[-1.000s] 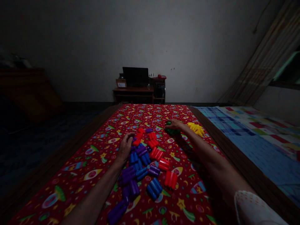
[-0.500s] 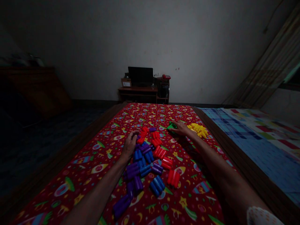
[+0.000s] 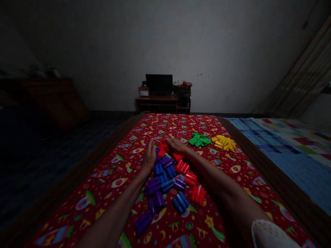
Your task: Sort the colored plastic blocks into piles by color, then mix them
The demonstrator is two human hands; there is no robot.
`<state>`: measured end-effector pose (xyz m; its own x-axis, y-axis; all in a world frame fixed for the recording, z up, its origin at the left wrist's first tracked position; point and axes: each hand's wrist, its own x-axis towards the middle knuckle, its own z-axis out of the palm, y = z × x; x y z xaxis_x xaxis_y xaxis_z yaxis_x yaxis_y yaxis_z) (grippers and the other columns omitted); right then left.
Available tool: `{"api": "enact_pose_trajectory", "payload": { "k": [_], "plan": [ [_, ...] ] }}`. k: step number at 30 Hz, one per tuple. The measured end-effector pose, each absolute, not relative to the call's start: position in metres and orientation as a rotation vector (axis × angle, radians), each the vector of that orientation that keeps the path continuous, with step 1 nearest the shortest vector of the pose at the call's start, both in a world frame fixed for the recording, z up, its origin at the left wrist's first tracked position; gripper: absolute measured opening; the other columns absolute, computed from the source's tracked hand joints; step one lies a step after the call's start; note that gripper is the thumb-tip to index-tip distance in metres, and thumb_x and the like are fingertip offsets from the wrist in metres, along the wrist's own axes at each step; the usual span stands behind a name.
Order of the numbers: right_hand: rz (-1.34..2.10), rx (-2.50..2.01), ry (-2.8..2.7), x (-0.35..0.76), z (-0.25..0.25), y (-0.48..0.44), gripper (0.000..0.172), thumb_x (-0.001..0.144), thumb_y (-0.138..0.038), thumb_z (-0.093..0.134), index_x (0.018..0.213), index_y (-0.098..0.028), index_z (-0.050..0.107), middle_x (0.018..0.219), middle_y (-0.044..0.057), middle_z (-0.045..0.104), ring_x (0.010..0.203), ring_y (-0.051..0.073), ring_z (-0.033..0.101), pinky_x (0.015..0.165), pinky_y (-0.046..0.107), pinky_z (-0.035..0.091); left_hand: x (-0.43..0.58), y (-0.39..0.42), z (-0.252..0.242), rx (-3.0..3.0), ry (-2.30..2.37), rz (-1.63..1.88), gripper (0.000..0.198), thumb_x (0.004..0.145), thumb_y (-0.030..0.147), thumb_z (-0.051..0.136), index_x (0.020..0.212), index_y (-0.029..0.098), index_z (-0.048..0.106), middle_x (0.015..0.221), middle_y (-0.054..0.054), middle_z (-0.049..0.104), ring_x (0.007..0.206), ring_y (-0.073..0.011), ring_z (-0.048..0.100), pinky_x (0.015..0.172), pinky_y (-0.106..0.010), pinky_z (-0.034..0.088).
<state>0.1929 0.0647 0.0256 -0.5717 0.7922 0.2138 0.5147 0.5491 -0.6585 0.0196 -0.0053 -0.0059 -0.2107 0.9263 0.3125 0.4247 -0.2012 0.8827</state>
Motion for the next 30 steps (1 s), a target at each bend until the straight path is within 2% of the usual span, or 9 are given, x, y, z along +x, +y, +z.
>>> {"api": "enact_pose_trajectory", "payload": {
  "k": [4, 8, 13, 15, 18, 21, 25, 27, 30],
  "plan": [
    [0.999, -0.885, -2.275, 0.194, 0.020, 0.045, 0.063, 0.093, -0.063, 0.029, 0.085, -0.014, 0.066, 0.075, 0.002, 0.060, 0.070, 0.015, 0.053, 0.068, 0.026, 0.042, 0.011, 0.000, 0.000, 1.762, 1.575, 1.218, 0.054, 0.091, 0.042, 0.032, 0.135, 0.015, 0.050, 0.144, -0.011, 0.050, 0.135, -0.0227, 0.042, 0.115, -0.041, 0.030],
    [1.149, -0.865, -2.183, 0.217, 0.025, 0.017, 0.071, 0.088, -0.071, 0.031, 0.094, -0.013, 0.071, 0.080, 0.004, 0.065, 0.076, 0.017, 0.058, 0.071, 0.028, 0.045, 0.008, -0.005, 0.011, 2.011, 1.391, 0.892, 0.056, 0.087, 0.049, 0.038, 0.127, 0.017, 0.060, 0.134, -0.010, 0.060, 0.124, -0.0258, 0.054, 0.107, -0.041, 0.039],
    [0.998, -1.009, -2.027, 0.264, 0.035, -0.025, 0.072, 0.090, -0.068, 0.030, 0.102, -0.011, 0.071, 0.075, 0.004, 0.067, 0.070, 0.018, 0.060, 0.064, 0.028, 0.048, 0.018, -0.014, 0.018, 2.115, 1.220, 0.735, 0.059, 0.086, 0.055, 0.036, 0.121, 0.018, 0.065, 0.124, -0.008, 0.067, 0.113, -0.0261, 0.062, 0.100, -0.039, 0.046],
    [0.922, -1.046, -2.015, 0.281, 0.034, -0.047, 0.064, 0.092, -0.062, 0.035, 0.113, -0.012, 0.068, 0.088, 0.007, 0.070, 0.078, 0.020, 0.064, 0.070, 0.031, 0.050, 0.024, -0.019, 0.020, 2.138, 1.196, 0.721, 0.061, 0.087, 0.056, 0.034, 0.122, 0.016, 0.064, 0.126, -0.008, 0.066, 0.114, -0.0260, 0.061, 0.100, -0.039, 0.046],
    [0.827, -1.032, -2.129, 0.297, 0.027, -0.084, 0.058, 0.090, -0.055, 0.048, 0.135, -0.019, 0.054, 0.125, 0.011, 0.063, 0.111, 0.026, 0.060, 0.092, 0.039, 0.048, 0.034, -0.028, 0.021, 2.220, 1.144, 0.718, 0.060, 0.089, 0.053, 0.032, 0.127, 0.016, 0.060, 0.131, -0.009, 0.062, 0.119, -0.0254, 0.058, 0.103, -0.040, 0.044],
    [0.697, -1.014, -2.336, 0.299, 0.017, -0.115, 0.068, 0.085, -0.053, 0.059, 0.145, -0.025, 0.041, 0.150, 0.013, 0.040, 0.136, 0.030, 0.039, 0.107, 0.045, 0.038, 0.041, -0.036, 0.021, 2.365, 1.112, 0.707, 0.058, 0.091, 0.051, 0.034, 0.134, 0.017, 0.053, 0.137, -0.010, 0.056, 0.125, -0.0243, 0.053, 0.107, -0.040, 0.040],
    [0.499, -1.027, -2.395, 0.297, 0.012, -0.139, 0.067, 0.089, -0.048, 0.055, 0.148, -0.026, 0.033, 0.154, 0.014, 0.029, 0.143, 0.029, 0.027, 0.111, 0.047, 0.034, 0.038, -0.051, 0.027, 2.544, 1.245, 0.655, 0.055, 0.096, 0.045, 0.028, 0.138, 0.016, 0.047, 0.145, -0.012, 0.048, 0.136, -0.0245, 0.041, 0.114, -0.045, 0.032],
    [0.391, -1.081, -2.340, 0.299, 0.015, -0.147, 0.062, 0.093, -0.046, 0.051, 0.148, -0.024, 0.033, 0.152, 0.016, 0.032, 0.141, 0.028, 0.030, 0.109, 0.048, 0.037, 0.038, -0.069, 0.033, 2.647, 1.298, 0.690, 0.053, 0.098, 0.042, 0.026, 0.141, 0.016, 0.043, 0.148, -0.012, 0.044, 0.140, -0.0246, 0.033, 0.116, -0.049, 0.026],
    [0.192, -1.086, -2.305, 0.305, 0.017, -0.157, 0.048, 0.094, -0.041, 0.049, 0.137, -0.020, 0.047, 0.142, 0.017, 0.045, 0.131, 0.027, 0.044, 0.104, 0.046, 0.043, 0.046, -0.111, 0.039, 2.853, 1.152, 0.645, 0.048, 0.099, 0.037, 0.030, 0.145, 0.024, 0.037, 0.151, -0.008, 0.041, 0.142, -0.0234, 0.029, 0.117, -0.052, 0.020]
  ]
}}
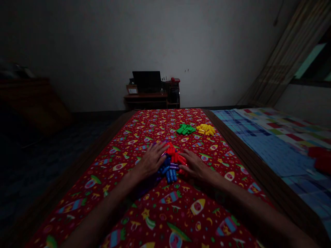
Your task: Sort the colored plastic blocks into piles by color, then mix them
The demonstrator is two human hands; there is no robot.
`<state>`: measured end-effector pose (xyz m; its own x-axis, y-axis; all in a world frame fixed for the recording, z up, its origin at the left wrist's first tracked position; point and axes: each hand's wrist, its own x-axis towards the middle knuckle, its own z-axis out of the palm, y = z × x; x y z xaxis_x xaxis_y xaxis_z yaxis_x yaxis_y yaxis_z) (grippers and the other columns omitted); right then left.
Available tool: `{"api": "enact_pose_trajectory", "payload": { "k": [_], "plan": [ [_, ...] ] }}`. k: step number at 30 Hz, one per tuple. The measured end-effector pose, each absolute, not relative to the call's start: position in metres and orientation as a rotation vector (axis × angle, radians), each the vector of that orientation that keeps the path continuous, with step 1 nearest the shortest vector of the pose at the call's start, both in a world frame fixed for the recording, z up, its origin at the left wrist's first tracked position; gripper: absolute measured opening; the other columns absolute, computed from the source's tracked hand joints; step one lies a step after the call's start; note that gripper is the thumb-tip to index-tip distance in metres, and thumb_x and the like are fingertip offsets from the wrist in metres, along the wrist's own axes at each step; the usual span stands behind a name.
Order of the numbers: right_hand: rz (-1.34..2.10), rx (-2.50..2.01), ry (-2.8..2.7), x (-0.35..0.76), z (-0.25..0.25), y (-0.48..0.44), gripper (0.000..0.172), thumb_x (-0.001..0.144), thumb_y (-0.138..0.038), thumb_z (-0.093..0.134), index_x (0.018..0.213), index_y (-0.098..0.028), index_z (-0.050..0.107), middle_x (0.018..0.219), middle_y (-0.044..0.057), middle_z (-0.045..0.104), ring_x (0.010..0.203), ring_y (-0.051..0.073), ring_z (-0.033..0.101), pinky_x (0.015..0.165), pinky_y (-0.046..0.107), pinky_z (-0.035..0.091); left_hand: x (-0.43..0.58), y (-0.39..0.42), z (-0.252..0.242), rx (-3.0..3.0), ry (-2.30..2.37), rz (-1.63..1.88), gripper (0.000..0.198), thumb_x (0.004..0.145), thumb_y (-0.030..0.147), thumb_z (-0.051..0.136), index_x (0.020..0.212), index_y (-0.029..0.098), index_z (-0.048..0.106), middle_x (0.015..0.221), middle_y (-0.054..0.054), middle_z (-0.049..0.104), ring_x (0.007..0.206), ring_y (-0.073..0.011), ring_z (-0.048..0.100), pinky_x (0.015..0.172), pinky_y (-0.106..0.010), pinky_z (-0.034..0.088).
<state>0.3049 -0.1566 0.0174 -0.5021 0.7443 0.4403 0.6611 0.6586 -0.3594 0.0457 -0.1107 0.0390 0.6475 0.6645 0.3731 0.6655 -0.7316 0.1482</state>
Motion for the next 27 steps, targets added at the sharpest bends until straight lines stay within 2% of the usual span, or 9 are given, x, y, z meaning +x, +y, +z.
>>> {"api": "enact_pose_trajectory", "payload": {
  "k": [3, 7, 11, 16, 23, 27],
  "plan": [
    [-0.002, -1.046, -2.336, 0.307, 0.009, -0.163, 0.033, 0.089, -0.039, 0.058, 0.116, -0.019, 0.061, 0.119, 0.015, 0.060, 0.110, 0.025, 0.057, 0.092, 0.043, 0.050, 0.060, -0.151, 0.035, -2.925, -0.829, -0.456, 0.046, 0.096, 0.035, 0.042, 0.141, 0.031, 0.042, 0.149, -0.002, 0.044, 0.142, -0.0244, 0.031, 0.119, -0.056, 0.010],
    [-0.054, -1.017, -2.365, 0.304, -0.008, -0.163, 0.022, 0.086, -0.033, 0.063, 0.103, -0.019, 0.065, 0.103, 0.011, 0.065, 0.097, 0.023, 0.058, 0.082, 0.039, 0.052, 0.072, -0.167, 0.024, -2.861, -0.809, -0.493, 0.041, 0.094, 0.037, 0.047, 0.134, 0.030, 0.052, 0.139, -0.003, 0.055, 0.134, -0.0236, 0.043, 0.120, -0.056, 0.003],
    [0.081, -0.974, -2.343, 0.305, -0.006, -0.162, 0.017, 0.087, -0.024, 0.058, 0.101, -0.021, 0.066, 0.102, 0.009, 0.065, 0.096, 0.021, 0.058, 0.083, 0.035, 0.051, 0.070, -0.157, 0.019, -2.785, -0.885, -0.550, 0.038, 0.094, 0.040, 0.048, 0.129, 0.029, 0.057, 0.135, -0.003, 0.059, 0.132, -0.0238, 0.046, 0.120, -0.056, 0.000],
    [0.244, -1.069, -2.098, 0.329, 0.011, -0.147, 0.020, 0.087, -0.027, 0.056, 0.104, -0.020, 0.067, 0.108, 0.009, 0.066, 0.101, 0.020, 0.059, 0.086, 0.035, 0.050, 0.067, -0.155, 0.014, -2.745, -0.931, -0.575, 0.038, 0.094, 0.039, 0.048, 0.129, 0.028, 0.057, 0.134, -0.004, 0.060, 0.131, -0.0237, 0.046, 0.120, -0.056, 0.004],
    [0.012, -1.413, -1.778, 0.411, 0.000, -0.100, 0.026, 0.085, -0.032, 0.053, 0.101, -0.017, 0.067, 0.103, 0.013, 0.068, 0.099, 0.026, 0.060, 0.090, 0.044, 0.047, 0.067, -0.156, 0.011, -2.748, -0.916, -0.573, 0.038, 0.096, 0.038, 0.044, 0.129, 0.026, 0.057, 0.134, -0.005, 0.060, 0.129, -0.0230, 0.048, 0.119, -0.055, 0.002],
    [-0.140, -1.500, -1.703, 0.432, -0.008, -0.093, 0.032, 0.086, -0.035, 0.050, 0.105, -0.014, 0.066, 0.111, 0.019, 0.065, 0.106, 0.031, 0.057, 0.094, 0.051, 0.044, 0.066, -0.155, 0.008, -2.751, -0.906, -0.532, 0.038, 0.096, 0.037, 0.044, 0.130, 0.025, 0.056, 0.137, -0.007, 0.057, 0.130, -0.0230, 0.048, 0.119, -0.054, 0.006]
  ]
}}
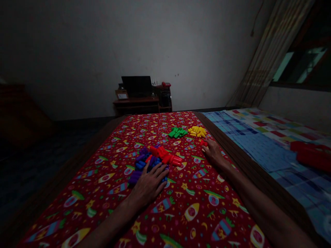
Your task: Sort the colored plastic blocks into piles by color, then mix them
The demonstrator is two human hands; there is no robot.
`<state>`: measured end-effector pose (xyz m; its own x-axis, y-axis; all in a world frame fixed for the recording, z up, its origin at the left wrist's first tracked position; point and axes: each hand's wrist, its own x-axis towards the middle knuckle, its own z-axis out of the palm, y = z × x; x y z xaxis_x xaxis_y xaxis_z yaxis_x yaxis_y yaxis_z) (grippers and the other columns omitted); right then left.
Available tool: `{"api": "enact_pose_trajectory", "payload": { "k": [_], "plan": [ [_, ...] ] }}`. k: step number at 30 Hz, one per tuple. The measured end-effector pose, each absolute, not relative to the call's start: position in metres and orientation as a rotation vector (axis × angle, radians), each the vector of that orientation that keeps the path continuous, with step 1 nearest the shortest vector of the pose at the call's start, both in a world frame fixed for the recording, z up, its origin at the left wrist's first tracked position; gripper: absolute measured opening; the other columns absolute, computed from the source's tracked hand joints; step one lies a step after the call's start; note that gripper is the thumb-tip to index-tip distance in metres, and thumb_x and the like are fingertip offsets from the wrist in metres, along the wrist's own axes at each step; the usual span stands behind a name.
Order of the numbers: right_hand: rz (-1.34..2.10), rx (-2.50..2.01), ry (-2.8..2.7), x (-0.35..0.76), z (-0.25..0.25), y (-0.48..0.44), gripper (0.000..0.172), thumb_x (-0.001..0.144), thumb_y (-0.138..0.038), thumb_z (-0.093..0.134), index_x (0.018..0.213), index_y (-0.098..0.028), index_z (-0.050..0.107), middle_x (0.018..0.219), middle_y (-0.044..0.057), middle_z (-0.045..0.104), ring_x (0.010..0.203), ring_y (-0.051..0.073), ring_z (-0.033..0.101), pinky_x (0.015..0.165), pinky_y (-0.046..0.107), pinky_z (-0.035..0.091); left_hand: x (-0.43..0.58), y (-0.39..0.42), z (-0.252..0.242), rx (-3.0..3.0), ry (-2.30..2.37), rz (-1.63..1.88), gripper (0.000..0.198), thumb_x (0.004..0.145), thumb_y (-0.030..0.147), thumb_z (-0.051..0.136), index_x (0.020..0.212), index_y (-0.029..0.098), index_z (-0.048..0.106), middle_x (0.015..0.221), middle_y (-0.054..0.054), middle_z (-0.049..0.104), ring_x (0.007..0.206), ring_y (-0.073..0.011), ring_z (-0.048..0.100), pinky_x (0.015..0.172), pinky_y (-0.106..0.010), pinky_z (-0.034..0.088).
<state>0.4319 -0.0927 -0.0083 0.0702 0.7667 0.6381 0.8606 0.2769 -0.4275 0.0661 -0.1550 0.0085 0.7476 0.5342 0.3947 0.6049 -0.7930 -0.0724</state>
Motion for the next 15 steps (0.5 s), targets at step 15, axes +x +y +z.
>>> {"api": "enact_pose_trajectory", "payload": {
  "k": [15],
  "plan": [
    [-0.058, -1.251, -2.247, 0.333, -0.002, -0.129, 0.024, 0.094, -0.029, 0.047, 0.109, -0.018, 0.062, 0.099, 0.011, 0.066, 0.090, 0.021, 0.055, 0.081, 0.032, 0.043, 0.065, -0.152, 0.004, -2.737, -0.875, -0.493, 0.039, 0.096, 0.035, 0.043, 0.132, 0.024, 0.054, 0.140, -0.008, 0.055, 0.131, -0.0241, 0.047, 0.118, -0.054, 0.010]
  ]
}}
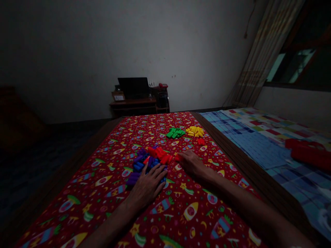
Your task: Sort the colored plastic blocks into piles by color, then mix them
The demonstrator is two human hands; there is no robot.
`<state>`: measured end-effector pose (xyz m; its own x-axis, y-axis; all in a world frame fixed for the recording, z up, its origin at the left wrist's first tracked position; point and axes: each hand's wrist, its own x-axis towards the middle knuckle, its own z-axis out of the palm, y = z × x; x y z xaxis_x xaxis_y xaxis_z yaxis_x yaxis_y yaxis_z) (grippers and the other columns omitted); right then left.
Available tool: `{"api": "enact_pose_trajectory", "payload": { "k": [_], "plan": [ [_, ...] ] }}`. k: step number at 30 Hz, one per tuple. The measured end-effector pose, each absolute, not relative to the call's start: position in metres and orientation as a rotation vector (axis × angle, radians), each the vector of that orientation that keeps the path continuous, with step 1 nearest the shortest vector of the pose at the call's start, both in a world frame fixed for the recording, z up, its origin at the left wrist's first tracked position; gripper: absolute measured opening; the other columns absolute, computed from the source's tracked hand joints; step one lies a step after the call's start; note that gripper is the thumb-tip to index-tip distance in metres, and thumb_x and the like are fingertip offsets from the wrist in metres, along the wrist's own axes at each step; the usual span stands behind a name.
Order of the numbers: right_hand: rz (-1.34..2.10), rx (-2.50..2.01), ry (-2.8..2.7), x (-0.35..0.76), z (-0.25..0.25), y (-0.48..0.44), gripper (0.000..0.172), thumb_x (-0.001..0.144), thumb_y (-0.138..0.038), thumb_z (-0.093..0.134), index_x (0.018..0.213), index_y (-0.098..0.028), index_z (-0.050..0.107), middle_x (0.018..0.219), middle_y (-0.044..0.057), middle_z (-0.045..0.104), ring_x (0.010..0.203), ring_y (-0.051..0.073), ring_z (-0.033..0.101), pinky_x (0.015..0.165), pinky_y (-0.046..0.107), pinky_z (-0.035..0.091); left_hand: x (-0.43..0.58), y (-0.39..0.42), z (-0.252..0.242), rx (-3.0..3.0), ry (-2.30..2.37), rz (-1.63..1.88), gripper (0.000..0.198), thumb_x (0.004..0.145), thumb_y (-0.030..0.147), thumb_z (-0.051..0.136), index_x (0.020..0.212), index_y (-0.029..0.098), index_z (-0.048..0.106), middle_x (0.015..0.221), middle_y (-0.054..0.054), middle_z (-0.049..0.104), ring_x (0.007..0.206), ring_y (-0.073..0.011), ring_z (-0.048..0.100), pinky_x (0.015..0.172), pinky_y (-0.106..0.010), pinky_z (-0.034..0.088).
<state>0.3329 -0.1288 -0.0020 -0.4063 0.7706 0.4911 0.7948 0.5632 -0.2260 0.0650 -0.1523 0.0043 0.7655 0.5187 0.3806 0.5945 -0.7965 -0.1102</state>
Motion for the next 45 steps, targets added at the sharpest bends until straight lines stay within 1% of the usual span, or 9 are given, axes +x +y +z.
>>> {"api": "enact_pose_trajectory", "payload": {
  "k": [7, 13, 19, 23, 28, 32, 37, 41, 45],
  "plan": [
    [-0.284, -1.669, -1.803, 0.416, 0.003, -0.110, 0.033, 0.092, -0.033, 0.045, 0.112, -0.014, 0.063, 0.108, 0.017, 0.067, 0.097, 0.028, 0.058, 0.086, 0.039, 0.042, 0.063, -0.150, 0.002, -2.730, -0.855, -0.509, 0.040, 0.095, 0.035, 0.045, 0.133, 0.024, 0.053, 0.139, -0.007, 0.055, 0.130, -0.0238, 0.048, 0.118, -0.054, 0.014],
    [-0.193, -1.952, -1.636, 0.442, -0.009, -0.101, 0.038, 0.091, -0.038, 0.045, 0.112, -0.011, 0.064, 0.094, 0.016, 0.070, 0.085, 0.027, 0.061, 0.075, 0.035, 0.044, 0.064, -0.151, 0.002, -2.738, -0.874, -0.526, 0.040, 0.095, 0.035, 0.044, 0.133, 0.025, 0.054, 0.138, -0.009, 0.056, 0.130, -0.0245, 0.048, 0.118, -0.055, 0.013],
    [-0.288, -1.651, -1.684, 0.415, 0.003, -0.106, 0.038, 0.091, -0.032, 0.045, 0.121, -0.014, 0.060, 0.120, 0.020, 0.062, 0.109, 0.031, 0.054, 0.092, 0.047, 0.042, 0.067, -0.155, 0.008, -2.772, -0.904, -0.541, 0.039, 0.095, 0.034, 0.044, 0.132, 0.025, 0.055, 0.136, -0.007, 0.058, 0.130, -0.0247, 0.048, 0.118, -0.055, 0.013],
    [0.067, -1.323, -1.975, 0.354, 0.006, -0.113, 0.038, 0.093, -0.031, 0.044, 0.123, -0.015, 0.060, 0.113, 0.017, 0.066, 0.104, 0.027, 0.059, 0.091, 0.043, 0.046, 0.068, -0.158, 0.011, -2.782, -0.939, -0.520, 0.038, 0.095, 0.035, 0.044, 0.130, 0.024, 0.056, 0.137, -0.007, 0.057, 0.130, -0.0245, 0.047, 0.118, -0.055, 0.012],
    [0.289, -1.063, -2.219, 0.293, 0.001, -0.112, 0.055, 0.086, -0.037, 0.058, 0.138, -0.019, 0.048, 0.126, 0.014, 0.060, 0.115, 0.026, 0.055, 0.095, 0.042, 0.044, 0.070, -0.159, 0.012, -2.774, -0.960, -0.528, 0.037, 0.096, 0.036, 0.043, 0.128, 0.023, 0.057, 0.138, -0.007, 0.056, 0.130, -0.0246, 0.047, 0.118, -0.055, 0.011],
    [0.414, -1.196, -2.157, 0.293, 0.003, -0.109, 0.039, 0.087, -0.034, 0.057, 0.120, -0.016, 0.063, 0.103, 0.011, 0.069, 0.095, 0.023, 0.061, 0.084, 0.035, 0.046, 0.069, -0.160, 0.013, -2.774, -0.952, -0.532, 0.036, 0.096, 0.036, 0.043, 0.126, 0.023, 0.059, 0.138, -0.008, 0.056, 0.130, -0.0243, 0.047, 0.118, -0.055, 0.012],
    [0.463, -1.343, -1.979, 0.324, 0.011, -0.104, 0.029, 0.083, -0.034, 0.058, 0.102, -0.016, 0.070, 0.085, 0.005, 0.069, 0.075, 0.017, 0.060, 0.068, 0.026, 0.043, 0.069, -0.160, 0.013, -2.786, -0.949, -0.511, 0.036, 0.096, 0.036, 0.042, 0.126, 0.023, 0.059, 0.139, -0.008, 0.056, 0.131, -0.0237, 0.047, 0.119, -0.054, 0.011],
    [0.248, -1.497, -1.844, 0.364, 0.023, -0.093, 0.028, 0.085, -0.034, 0.052, 0.081, -0.013, 0.070, 0.075, 0.005, 0.066, 0.068, 0.016, 0.058, 0.062, 0.024, 0.039, 0.069, -0.159, 0.013, -2.822, -0.955, -0.494, 0.039, 0.097, 0.037, 0.040, 0.130, 0.024, 0.055, 0.142, -0.007, 0.052, 0.133, -0.0235, 0.044, 0.118, -0.056, 0.002],
    [-0.089, -1.688, -1.728, 0.409, 0.024, -0.087, 0.027, 0.087, -0.031, 0.048, 0.083, -0.013, 0.069, 0.080, 0.010, 0.067, 0.073, 0.019, 0.057, 0.068, 0.028, 0.041, 0.060, -0.152, 0.020, -2.797, -1.050, -0.637, 0.043, 0.100, 0.029, 0.029, 0.141, 0.026, 0.041, 0.147, -0.007, 0.046, 0.137, -0.0211, 0.038, 0.117, -0.058, -0.003]
  ]
}}
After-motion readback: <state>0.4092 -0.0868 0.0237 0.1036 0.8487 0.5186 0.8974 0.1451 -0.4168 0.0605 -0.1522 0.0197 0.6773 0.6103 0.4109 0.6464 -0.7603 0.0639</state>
